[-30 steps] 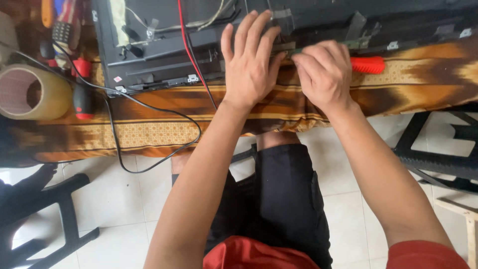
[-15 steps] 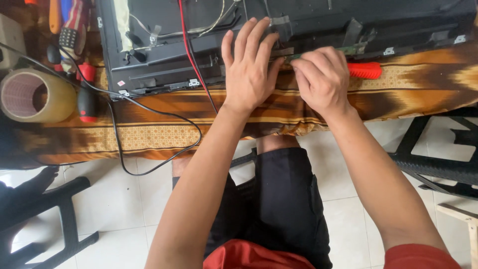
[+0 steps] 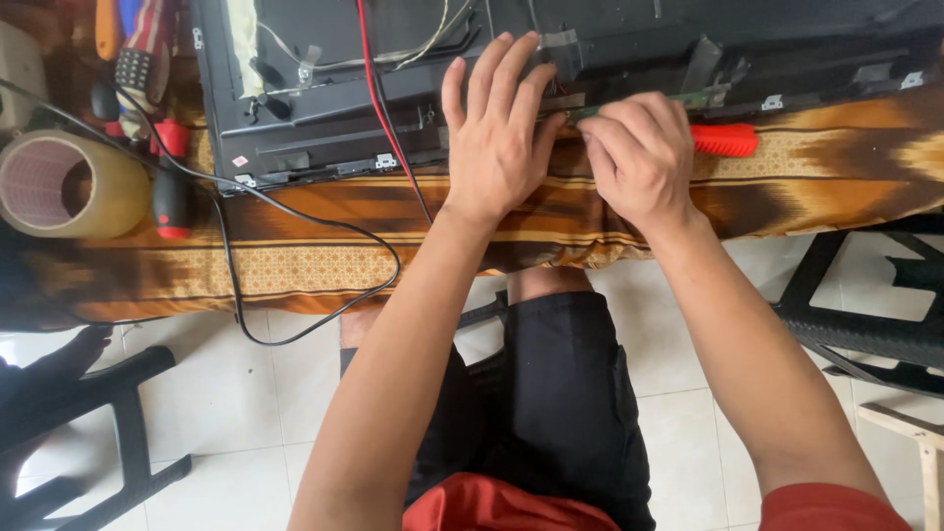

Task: Soldering components on a circuit board inside a television

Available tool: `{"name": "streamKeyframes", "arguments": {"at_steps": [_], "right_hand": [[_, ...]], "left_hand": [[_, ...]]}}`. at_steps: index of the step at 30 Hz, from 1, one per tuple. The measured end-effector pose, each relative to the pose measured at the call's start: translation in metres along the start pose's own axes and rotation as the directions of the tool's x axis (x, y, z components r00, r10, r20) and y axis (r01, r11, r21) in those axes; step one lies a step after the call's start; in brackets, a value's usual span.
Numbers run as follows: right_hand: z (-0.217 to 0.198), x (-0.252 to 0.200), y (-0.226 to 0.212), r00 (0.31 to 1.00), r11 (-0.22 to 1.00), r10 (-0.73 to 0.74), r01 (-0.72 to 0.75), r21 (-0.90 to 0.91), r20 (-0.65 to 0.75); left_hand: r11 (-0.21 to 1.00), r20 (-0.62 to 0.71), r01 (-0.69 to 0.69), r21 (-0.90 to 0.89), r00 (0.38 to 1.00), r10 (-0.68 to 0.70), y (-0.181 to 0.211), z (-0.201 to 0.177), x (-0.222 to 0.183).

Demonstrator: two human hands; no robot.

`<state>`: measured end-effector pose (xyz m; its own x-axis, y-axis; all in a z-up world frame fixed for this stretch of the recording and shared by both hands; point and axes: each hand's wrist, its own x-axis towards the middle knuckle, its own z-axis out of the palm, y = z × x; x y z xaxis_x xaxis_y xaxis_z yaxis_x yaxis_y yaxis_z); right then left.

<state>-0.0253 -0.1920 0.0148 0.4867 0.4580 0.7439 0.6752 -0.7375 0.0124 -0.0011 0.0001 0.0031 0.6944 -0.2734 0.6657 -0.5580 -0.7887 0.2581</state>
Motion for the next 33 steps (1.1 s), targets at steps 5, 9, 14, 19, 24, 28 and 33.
{"name": "streamKeyframes", "arguments": {"at_steps": [5,9,14,19,24,28,33], "right_hand": [[0.0037,-0.0026,0.0038,1.0,1.0,-0.015,0.015,-0.026,0.005],[0.0021,0.0004,0.0014,1.0,1.0,-0.009,0.009,-0.029,0.005],[0.0005,0.0026,0.0006,1.0,0.999,-0.012,0.013,-0.034,0.02],[0.0003,0.0006,0.0011,1.0,1.0,-0.002,0.003,-0.02,0.025],[0.0001,0.0016,0.0006,1.0,0.999,0.003,-0.002,-0.053,0.018],[0.0004,0.0003,0.0024,1.0,0.999,-0.016,0.016,-0.048,0.005],[0.0036,-0.0031,0.0042,1.0,0.998,-0.022,0.022,-0.053,-0.01]], "left_hand": [[1.0,0.007,0.002,-0.01,1.0,-0.002,-0.0002,-0.0003,0.0006],[1.0,0.003,0.005,-0.014,1.0,-0.005,-0.0006,0.0004,-0.0001],[1.0,-0.008,0.001,-0.005,1.0,-0.001,-0.001,0.0002,0.0007],[1.0,-0.001,-0.002,-0.003,1.0,0.002,-0.0006,0.0006,0.0001],[1.0,0.001,-0.001,0.003,1.0,0.001,0.0003,-0.0009,0.0016],[1.0,-0.007,0.007,0.027,1.0,-0.007,0.0007,0.0016,0.0018],[1.0,-0.007,-0.002,0.016,1.0,0.002,0.0019,0.0,0.0017]]}}
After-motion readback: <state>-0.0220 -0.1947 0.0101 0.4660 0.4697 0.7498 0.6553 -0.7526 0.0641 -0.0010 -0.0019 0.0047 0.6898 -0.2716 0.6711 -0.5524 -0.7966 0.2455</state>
